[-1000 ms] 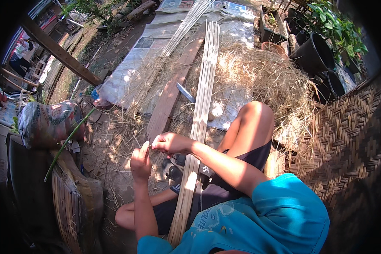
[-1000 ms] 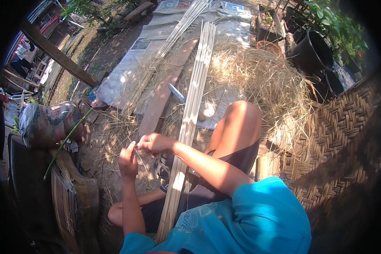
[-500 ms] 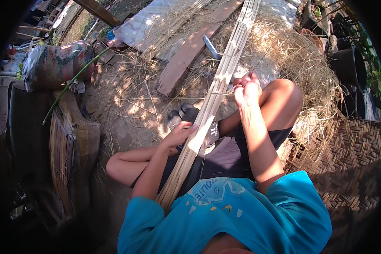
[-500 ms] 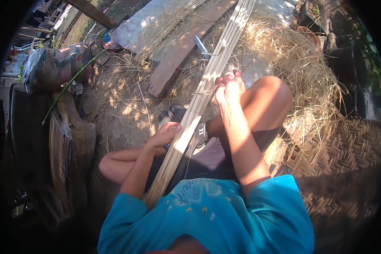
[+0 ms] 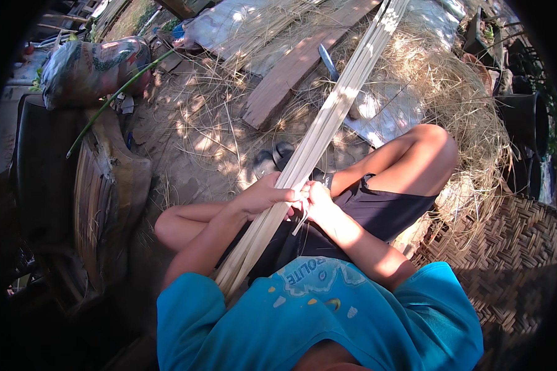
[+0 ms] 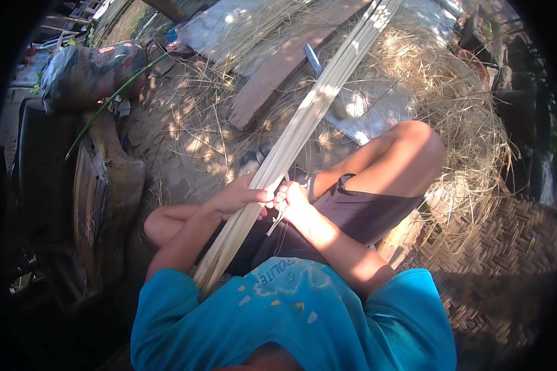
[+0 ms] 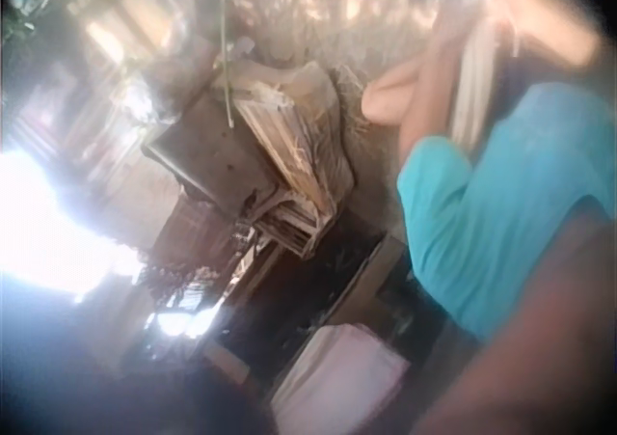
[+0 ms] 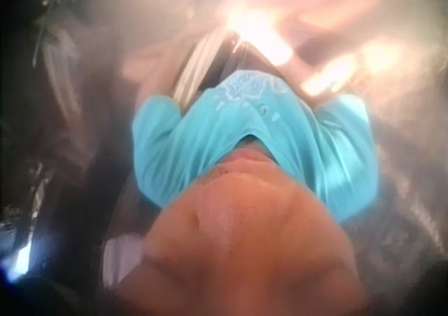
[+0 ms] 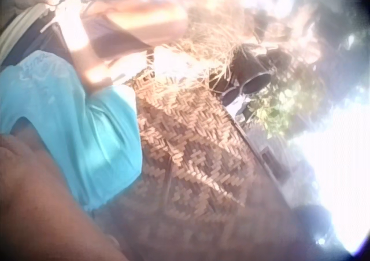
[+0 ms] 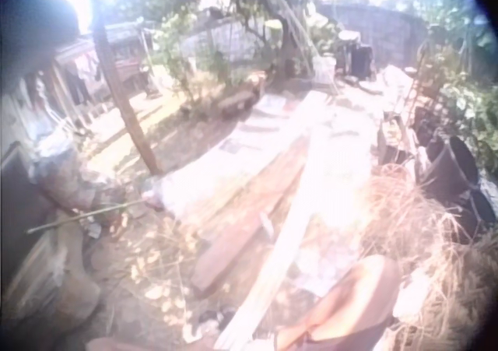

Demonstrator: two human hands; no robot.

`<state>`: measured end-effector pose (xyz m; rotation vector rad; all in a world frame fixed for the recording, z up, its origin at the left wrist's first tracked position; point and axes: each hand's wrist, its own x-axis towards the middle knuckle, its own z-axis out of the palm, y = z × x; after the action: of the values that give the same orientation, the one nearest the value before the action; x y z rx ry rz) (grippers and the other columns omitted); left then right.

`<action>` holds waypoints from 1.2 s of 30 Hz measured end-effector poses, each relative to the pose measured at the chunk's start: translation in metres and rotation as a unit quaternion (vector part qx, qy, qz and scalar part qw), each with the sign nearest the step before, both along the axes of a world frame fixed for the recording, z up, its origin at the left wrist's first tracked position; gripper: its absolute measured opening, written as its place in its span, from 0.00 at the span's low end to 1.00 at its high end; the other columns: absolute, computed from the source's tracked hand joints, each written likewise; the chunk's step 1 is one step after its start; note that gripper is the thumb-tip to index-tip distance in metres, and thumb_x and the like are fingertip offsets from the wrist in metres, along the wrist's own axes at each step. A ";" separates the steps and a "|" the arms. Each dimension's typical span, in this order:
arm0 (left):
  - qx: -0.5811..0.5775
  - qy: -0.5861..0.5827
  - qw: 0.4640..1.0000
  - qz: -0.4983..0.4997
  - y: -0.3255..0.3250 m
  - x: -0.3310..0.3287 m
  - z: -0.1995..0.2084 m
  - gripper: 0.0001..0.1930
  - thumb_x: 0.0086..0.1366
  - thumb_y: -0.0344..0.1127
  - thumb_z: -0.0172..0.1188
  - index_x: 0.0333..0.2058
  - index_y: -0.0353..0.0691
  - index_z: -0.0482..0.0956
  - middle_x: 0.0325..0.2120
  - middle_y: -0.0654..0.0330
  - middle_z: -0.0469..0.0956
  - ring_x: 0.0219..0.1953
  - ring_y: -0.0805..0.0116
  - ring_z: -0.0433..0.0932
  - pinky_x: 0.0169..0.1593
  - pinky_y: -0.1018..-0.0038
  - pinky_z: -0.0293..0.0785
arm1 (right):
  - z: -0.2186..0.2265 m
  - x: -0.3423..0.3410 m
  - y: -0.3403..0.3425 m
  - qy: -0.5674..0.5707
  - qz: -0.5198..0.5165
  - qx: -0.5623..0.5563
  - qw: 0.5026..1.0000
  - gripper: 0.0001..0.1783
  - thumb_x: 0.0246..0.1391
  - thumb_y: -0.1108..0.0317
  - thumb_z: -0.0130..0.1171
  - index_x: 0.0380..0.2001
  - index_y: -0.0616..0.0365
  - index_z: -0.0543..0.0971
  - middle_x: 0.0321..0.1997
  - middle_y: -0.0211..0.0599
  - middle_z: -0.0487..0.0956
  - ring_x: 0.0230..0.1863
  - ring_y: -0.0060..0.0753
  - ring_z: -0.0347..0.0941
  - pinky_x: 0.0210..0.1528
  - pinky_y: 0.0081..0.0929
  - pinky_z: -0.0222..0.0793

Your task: The person sits on the ground and uses a knife to split long bamboo stalks into thin strips. They repeatedly scrape the strips against a wooden board to smooth them, then gather the finished strips into a bundle and tie them together.

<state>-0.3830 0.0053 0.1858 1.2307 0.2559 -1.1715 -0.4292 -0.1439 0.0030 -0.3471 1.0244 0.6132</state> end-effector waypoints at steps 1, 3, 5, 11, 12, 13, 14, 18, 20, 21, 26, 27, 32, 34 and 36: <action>0.009 -0.006 1.000 0.027 0.010 -0.008 -0.003 0.23 0.61 0.36 0.67 0.51 0.32 0.71 0.38 0.52 0.80 0.28 0.70 0.82 0.30 0.74 0.82 | 0.055 0.004 0.008 -0.089 0.159 -0.099 0.978 0.13 0.67 0.71 0.41 0.36 0.63 0.76 0.22 0.35 0.74 0.15 0.27 0.67 0.13 0.24 0.63; 0.060 0.002 0.996 0.064 0.005 -0.018 -0.018 0.24 0.61 0.36 0.68 0.51 0.32 0.70 0.37 0.52 0.80 0.28 0.69 0.82 0.30 0.74 0.82 | 0.090 0.011 0.003 -0.104 0.121 -0.046 0.986 0.13 0.67 0.71 0.43 0.41 0.66 0.77 0.26 0.38 0.77 0.16 0.28 0.70 0.13 0.23 0.64; 0.035 0.013 0.999 0.035 0.003 -0.018 -0.032 0.25 0.61 0.36 0.67 0.52 0.31 0.70 0.37 0.53 0.81 0.28 0.69 0.83 0.30 0.74 0.82 | 0.082 0.010 -0.010 -0.180 0.137 0.010 0.974 0.10 0.68 0.70 0.49 0.42 0.65 0.77 0.25 0.36 0.76 0.16 0.22 0.68 0.13 0.21 0.63; 0.011 0.060 0.996 0.068 0.010 -0.030 -0.063 0.19 0.65 0.39 0.67 0.49 0.34 0.76 0.36 0.53 0.82 0.30 0.69 0.83 0.32 0.72 0.83 | 0.086 -0.006 -0.045 -0.342 0.350 -0.148 0.859 0.09 0.67 0.70 0.49 0.43 0.61 0.77 0.21 0.29 0.74 0.15 0.18 0.66 0.15 0.20 0.57; 0.022 0.072 0.996 0.057 0.009 -0.030 -0.064 0.18 0.65 0.39 0.67 0.48 0.34 0.77 0.36 0.54 0.81 0.30 0.69 0.83 0.33 0.71 0.83 | 0.088 -0.011 -0.054 -0.383 0.383 -0.137 0.830 0.10 0.67 0.67 0.51 0.44 0.62 0.77 0.22 0.34 0.77 0.15 0.25 0.71 0.16 0.26 0.63; 0.011 0.061 0.996 0.071 0.007 -0.032 -0.061 0.15 0.67 0.37 0.66 0.47 0.35 0.80 0.36 0.55 0.81 0.30 0.69 0.83 0.33 0.72 0.82 | 0.093 -0.014 -0.063 -0.471 0.414 -0.247 0.739 0.11 0.66 0.66 0.53 0.45 0.62 0.76 0.24 0.39 0.78 0.18 0.34 0.74 0.19 0.31 0.66; 0.000 0.046 0.997 0.070 0.005 -0.032 -0.058 0.15 0.67 0.37 0.66 0.47 0.34 0.80 0.36 0.55 0.82 0.31 0.69 0.83 0.34 0.72 0.82 | 0.104 -0.016 -0.069 -0.547 0.435 -0.347 0.626 0.13 0.66 0.64 0.54 0.47 0.61 0.76 0.25 0.45 0.80 0.20 0.42 0.77 0.23 0.37 0.69; -0.015 -0.006 0.999 0.050 -0.008 -0.037 -0.057 0.15 0.66 0.35 0.66 0.48 0.34 0.80 0.37 0.56 0.83 0.32 0.71 0.83 0.34 0.74 0.80 | 0.180 0.007 -0.084 -0.501 0.509 -0.507 0.482 0.20 0.61 0.62 0.59 0.55 0.53 0.74 0.26 0.52 0.82 0.31 0.60 0.81 0.35 0.50 0.75; -0.022 -0.030 0.999 -0.013 -0.007 -0.038 -0.069 0.14 0.66 0.32 0.66 0.48 0.36 0.79 0.36 0.58 0.82 0.33 0.71 0.83 0.34 0.74 0.80 | 0.186 0.008 -0.073 -0.579 0.486 -0.482 0.443 0.18 0.59 0.62 0.60 0.52 0.51 0.75 0.24 0.48 0.81 0.29 0.57 0.80 0.32 0.49 0.74; -0.044 -0.092 0.995 0.010 -0.010 -0.045 -0.077 0.14 0.65 0.33 0.66 0.47 0.34 0.80 0.35 0.58 0.82 0.33 0.72 0.82 0.34 0.74 0.81 | 0.181 0.008 -0.067 -0.616 0.471 -0.476 0.415 0.16 0.60 0.63 0.60 0.50 0.51 0.76 0.25 0.47 0.81 0.30 0.56 0.80 0.32 0.48 0.74; -0.070 -0.069 0.994 0.050 -0.008 -0.043 -0.082 0.15 0.63 0.35 0.68 0.45 0.35 0.80 0.33 0.59 0.82 0.34 0.72 0.83 0.34 0.74 0.82 | 0.162 0.003 -0.065 -0.630 0.364 -0.400 0.557 0.13 0.64 0.60 0.58 0.46 0.55 0.79 0.32 0.47 0.82 0.35 0.52 0.81 0.35 0.41 0.75; -0.052 -0.058 0.995 0.054 -0.005 -0.041 -0.081 0.15 0.63 0.36 0.68 0.46 0.36 0.80 0.33 0.59 0.82 0.33 0.73 0.83 0.34 0.74 0.82 | 0.161 -0.001 -0.065 -0.599 0.384 -0.402 0.576 0.14 0.64 0.60 0.57 0.48 0.55 0.78 0.33 0.47 0.83 0.35 0.52 0.81 0.36 0.40 0.75; -0.034 -0.058 0.998 0.013 -0.016 -0.043 -0.075 0.12 0.65 0.32 0.64 0.46 0.38 0.79 0.36 0.59 0.81 0.38 0.71 0.83 0.35 0.73 0.83 | 0.156 -0.015 -0.059 -0.535 0.391 -0.390 0.639 0.22 0.65 0.58 0.57 0.58 0.56 0.71 0.34 0.49 0.83 0.37 0.53 0.82 0.41 0.41 0.75; -0.027 -0.085 0.995 0.037 -0.016 -0.050 -0.085 0.09 0.64 0.29 0.59 0.43 0.36 0.80 0.34 0.61 0.82 0.36 0.72 0.83 0.34 0.74 0.82 | 0.163 -0.001 -0.054 -0.569 0.424 -0.406 0.576 0.15 0.65 0.61 0.56 0.49 0.56 0.78 0.33 0.49 0.83 0.37 0.53 0.82 0.41 0.42 0.75; -0.055 -0.177 0.982 0.040 -0.009 -0.057 -0.112 0.12 0.62 0.25 0.57 0.44 0.36 0.79 0.34 0.60 0.82 0.34 0.73 0.83 0.33 0.75 0.82 | 0.152 0.002 -0.044 -0.623 0.381 -0.427 0.534 0.12 0.65 0.62 0.56 0.43 0.57 0.81 0.32 0.49 0.82 0.37 0.52 0.82 0.39 0.42 0.75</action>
<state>-0.4398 -0.0039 0.0741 1.2941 -0.0253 -0.8665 -0.4275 -0.1875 0.1554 -1.8798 -0.4481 0.3714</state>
